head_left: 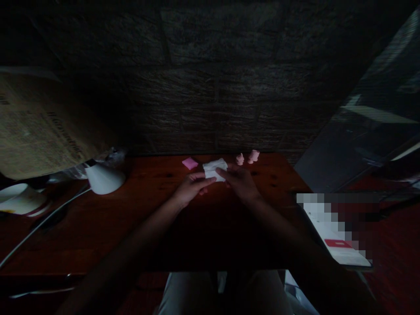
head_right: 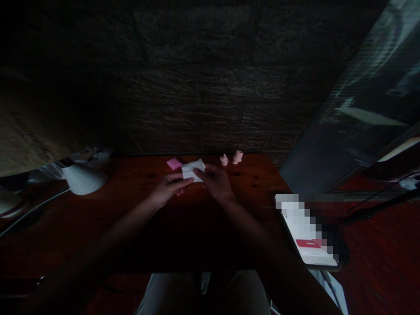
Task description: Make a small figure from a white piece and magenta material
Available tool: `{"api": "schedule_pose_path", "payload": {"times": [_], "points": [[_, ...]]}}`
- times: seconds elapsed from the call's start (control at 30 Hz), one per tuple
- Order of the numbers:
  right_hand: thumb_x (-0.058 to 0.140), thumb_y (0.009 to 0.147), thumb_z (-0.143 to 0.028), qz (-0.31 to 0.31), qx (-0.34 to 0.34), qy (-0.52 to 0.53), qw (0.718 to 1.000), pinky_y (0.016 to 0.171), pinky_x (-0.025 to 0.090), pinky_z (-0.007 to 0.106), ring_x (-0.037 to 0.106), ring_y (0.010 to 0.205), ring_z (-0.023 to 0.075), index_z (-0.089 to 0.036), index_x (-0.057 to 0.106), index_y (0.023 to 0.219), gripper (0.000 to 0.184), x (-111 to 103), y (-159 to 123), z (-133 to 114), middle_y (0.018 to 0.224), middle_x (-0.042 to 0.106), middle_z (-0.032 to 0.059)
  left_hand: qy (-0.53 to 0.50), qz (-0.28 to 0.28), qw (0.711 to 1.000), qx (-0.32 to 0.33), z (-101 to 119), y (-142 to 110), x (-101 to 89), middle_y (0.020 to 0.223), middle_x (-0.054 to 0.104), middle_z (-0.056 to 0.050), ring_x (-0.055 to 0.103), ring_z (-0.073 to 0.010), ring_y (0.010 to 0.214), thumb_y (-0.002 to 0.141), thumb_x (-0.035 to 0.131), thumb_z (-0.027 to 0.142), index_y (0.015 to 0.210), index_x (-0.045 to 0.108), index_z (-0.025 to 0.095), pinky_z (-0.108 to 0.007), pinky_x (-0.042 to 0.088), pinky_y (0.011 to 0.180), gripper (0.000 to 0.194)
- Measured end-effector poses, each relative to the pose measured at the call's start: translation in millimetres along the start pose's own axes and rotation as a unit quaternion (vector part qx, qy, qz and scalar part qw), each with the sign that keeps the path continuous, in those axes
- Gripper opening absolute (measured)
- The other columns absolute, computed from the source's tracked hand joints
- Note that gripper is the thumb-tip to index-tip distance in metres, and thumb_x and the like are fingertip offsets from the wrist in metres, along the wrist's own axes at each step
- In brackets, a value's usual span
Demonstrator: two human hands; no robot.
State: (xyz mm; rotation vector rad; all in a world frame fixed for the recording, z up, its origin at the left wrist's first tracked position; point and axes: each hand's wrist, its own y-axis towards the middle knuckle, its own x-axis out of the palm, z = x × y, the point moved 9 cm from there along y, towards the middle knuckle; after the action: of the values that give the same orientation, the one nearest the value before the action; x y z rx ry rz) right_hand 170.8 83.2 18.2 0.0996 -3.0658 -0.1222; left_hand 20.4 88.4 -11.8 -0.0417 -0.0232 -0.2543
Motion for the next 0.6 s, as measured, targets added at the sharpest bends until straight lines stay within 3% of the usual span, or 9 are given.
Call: {"api": "schedule_pose_path", "payload": {"times": [0.2, 0.4, 0.6], "points": [[0.086, 0.062, -0.061, -0.006, -0.01, -0.014, 1.0, 0.05, 0.038, 0.026, 0.045, 0.054, 0.0098, -0.02, 0.07, 0.079, 0.048, -1.1, 0.7, -2.2, 0.068, 0.063, -0.0021, 0.007, -0.001, 1.0, 0.015, 5.3, -1.8, 2.7, 0.051, 0.055, 0.005, 0.043, -0.0067, 0.045, 0.065, 0.088, 0.052, 0.088, 0.079, 0.017, -0.021, 0.028, 0.045, 0.044], [0.084, 0.066, -0.059, -0.006, -0.023, -0.033, 0.999, 0.052, 0.042, 0.026, 0.052, 0.058, 0.0118, -0.02, 0.072, 0.083, 0.044, -1.4, 0.6, -0.8, 0.075, 0.069, 0.0005, -0.008, 0.093, 0.992, 0.086, 20.6, -2.4, -13.3, 0.056, 0.052, 0.005, 0.039, -0.0061, 0.051, 0.067, 0.086, 0.056, 0.074, 0.074, 0.017, -0.021, 0.029, 0.049, 0.042], [0.07, 0.078, -0.071, -0.053, -0.043, -0.057, 0.996, 0.052, 0.043, 0.027, 0.052, 0.053, 0.0123, -0.022, 0.071, 0.081, 0.049, 10.0, -4.7, -7.3, 0.065, 0.065, -0.0004, -0.131, 0.06, 0.989, 0.02, 6.4, 4.4, -13.1, 0.055, 0.05, 0.007, 0.041, -0.0044, 0.049, 0.064, 0.092, 0.049, 0.076, 0.067, 0.016, -0.017, 0.029, 0.046, 0.043]]}}
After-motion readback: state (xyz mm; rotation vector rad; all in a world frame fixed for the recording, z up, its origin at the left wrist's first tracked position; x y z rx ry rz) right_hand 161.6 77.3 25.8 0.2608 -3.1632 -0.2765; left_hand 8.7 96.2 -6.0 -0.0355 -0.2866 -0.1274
